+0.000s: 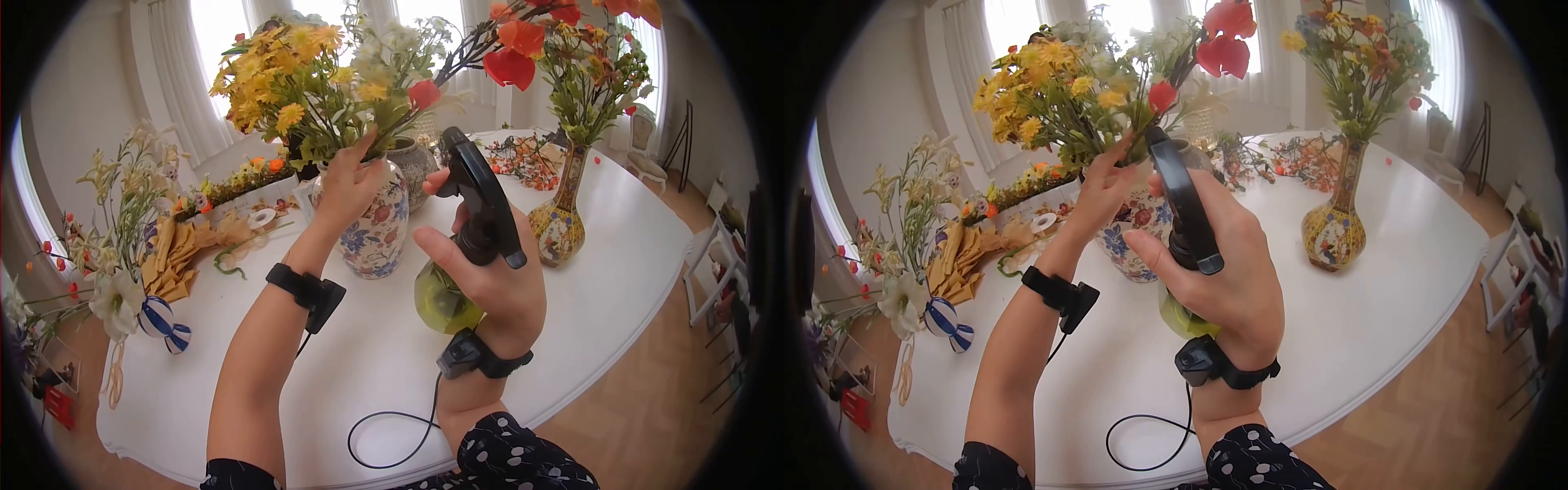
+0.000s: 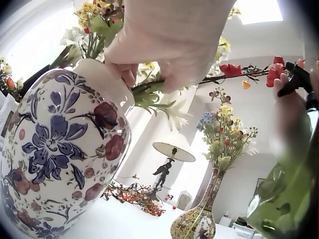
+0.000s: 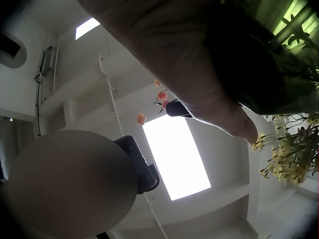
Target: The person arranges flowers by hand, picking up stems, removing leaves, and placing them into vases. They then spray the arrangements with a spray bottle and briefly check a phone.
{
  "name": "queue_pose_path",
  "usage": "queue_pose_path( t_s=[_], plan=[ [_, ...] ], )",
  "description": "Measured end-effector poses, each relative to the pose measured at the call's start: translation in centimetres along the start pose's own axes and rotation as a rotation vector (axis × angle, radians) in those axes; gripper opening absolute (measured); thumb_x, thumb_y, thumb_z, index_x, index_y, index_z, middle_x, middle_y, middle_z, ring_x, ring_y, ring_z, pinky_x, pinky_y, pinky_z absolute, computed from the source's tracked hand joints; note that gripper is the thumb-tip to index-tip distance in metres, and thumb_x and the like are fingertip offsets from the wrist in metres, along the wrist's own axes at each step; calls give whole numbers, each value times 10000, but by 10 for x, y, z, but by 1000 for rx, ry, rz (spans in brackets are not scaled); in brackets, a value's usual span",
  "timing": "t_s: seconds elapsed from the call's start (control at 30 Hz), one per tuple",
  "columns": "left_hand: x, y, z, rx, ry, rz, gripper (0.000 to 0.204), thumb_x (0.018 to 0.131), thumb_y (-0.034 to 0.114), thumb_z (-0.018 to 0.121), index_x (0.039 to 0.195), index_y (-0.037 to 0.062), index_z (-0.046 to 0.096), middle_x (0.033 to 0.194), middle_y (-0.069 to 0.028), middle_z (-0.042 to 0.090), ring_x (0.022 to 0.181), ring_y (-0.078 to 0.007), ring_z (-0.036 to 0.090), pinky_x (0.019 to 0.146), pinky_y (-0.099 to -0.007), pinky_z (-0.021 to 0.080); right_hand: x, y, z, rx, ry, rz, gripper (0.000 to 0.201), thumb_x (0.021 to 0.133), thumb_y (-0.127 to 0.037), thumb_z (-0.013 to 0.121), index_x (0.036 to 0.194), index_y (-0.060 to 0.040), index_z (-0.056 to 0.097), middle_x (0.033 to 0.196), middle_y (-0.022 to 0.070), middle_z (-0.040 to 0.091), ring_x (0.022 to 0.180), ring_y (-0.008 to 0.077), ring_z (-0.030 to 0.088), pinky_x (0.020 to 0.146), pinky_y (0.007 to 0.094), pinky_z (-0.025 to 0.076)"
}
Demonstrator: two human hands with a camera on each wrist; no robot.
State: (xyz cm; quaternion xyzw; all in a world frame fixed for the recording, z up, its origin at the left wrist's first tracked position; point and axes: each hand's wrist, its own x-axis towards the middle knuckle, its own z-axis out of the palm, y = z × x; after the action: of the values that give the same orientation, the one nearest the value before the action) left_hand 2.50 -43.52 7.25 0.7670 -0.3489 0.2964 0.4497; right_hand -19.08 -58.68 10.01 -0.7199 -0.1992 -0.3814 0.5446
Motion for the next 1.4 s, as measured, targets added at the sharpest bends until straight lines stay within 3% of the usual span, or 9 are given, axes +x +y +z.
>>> queue_pose_path(
  t_s=[0.23, 0.3, 0.43, 0.53, 0.7, 0.8, 1.0, 1.23, 1.4],
  plan=[
    [9, 11, -1, 188, 31, 55, 524, 838, 277, 593, 1352, 212, 514, 1237, -170, 572, 1037, -308, 579, 944, -389, 432, -1, -1, 0, 6, -4, 10, 420, 740, -158, 786, 1083, -8, 596, 831, 46, 605, 670, 99, 508, 632, 247, 441],
    [9, 24, -7, 72, -102, -96, 504, 841, 258, 586, 1331, 166, 518, 1226, -166, 600, 1096, -300, 577, 930, -380, 442, -1, 0, 0, 7, 1, -4, 415, 739, -157, 787, 1076, -9, 596, 829, 48, 604, 667, 100, 510, 630, 249, 442],
    [20, 11, 2, 12, 28, 1, 478, 847, 262, 589, 1289, 92, 521, 1175, -148, 634, 1120, -289, 582, 901, -372, 456, -1, 1, 0, 1, -11, -9, 400, 734, -153, 790, 1056, -17, 597, 811, 51, 600, 655, 101, 507, 618, 249, 439],
    [19, 21, -5, -65, -60, -134, 466, 900, 207, 585, 1304, 3, 474, 1299, -174, 537, 1149, -240, 537, 957, -358, 414, -1, 1, 1, -3, 5, -23, 396, 731, -152, 792, 1050, -22, 597, 796, 52, 597, 644, 103, 504, 609, 249, 437],
    [9, 15, 0, -40, 45, 35, 398, 883, 173, 616, 1229, 1, 522, 1202, -154, 598, 1037, -226, 599, 810, -340, 505, 0, 0, -2, -2, -15, 0, 398, 732, -155, 792, 1052, -21, 597, 793, 54, 596, 644, 99, 512, 611, 254, 446],
    [4, 22, 6, -16, 146, 15, 356, 848, 202, 637, 1120, -19, 570, 1072, -177, 651, 973, -298, 643, 796, -370, 502, 0, -1, -2, -7, -7, -10, 400, 733, -153, 792, 1055, -19, 597, 790, 53, 596, 647, 92, 517, 615, 254, 452],
    [7, 36, 13, 282, 245, 49, 261, 824, 209, 658, 1003, 23, 616, 909, -150, 645, 853, -333, 634, 723, -395, 493, -2, -10, 0, 32, -24, 36, 405, 733, -146, 791, 1061, -13, 595, 789, 48, 598, 648, 83, 519, 614, 247, 453],
    [15, 28, 13, 292, 318, 76, 149, 847, 154, 610, 921, 25, 618, 880, -151, 634, 802, -351, 619, 691, -423, 475, -2, -2, -2, 14, -10, 5, 405, 732, -151, 792, 1058, -13, 595, 786, 47, 594, 634, 88, 503, 601, 247, 443],
    [14, 17, 9, 198, 411, 49, 168, 873, 133, 609, 892, -33, 599, 800, -195, 660, 692, -324, 662, 644, -368, 503, -3, -1, -2, -12, 1, -35, 412, 731, -153, 794, 1060, -9, 592, 810, 63, 600, 637, 100, 516, 608, 247, 448]
  ],
)
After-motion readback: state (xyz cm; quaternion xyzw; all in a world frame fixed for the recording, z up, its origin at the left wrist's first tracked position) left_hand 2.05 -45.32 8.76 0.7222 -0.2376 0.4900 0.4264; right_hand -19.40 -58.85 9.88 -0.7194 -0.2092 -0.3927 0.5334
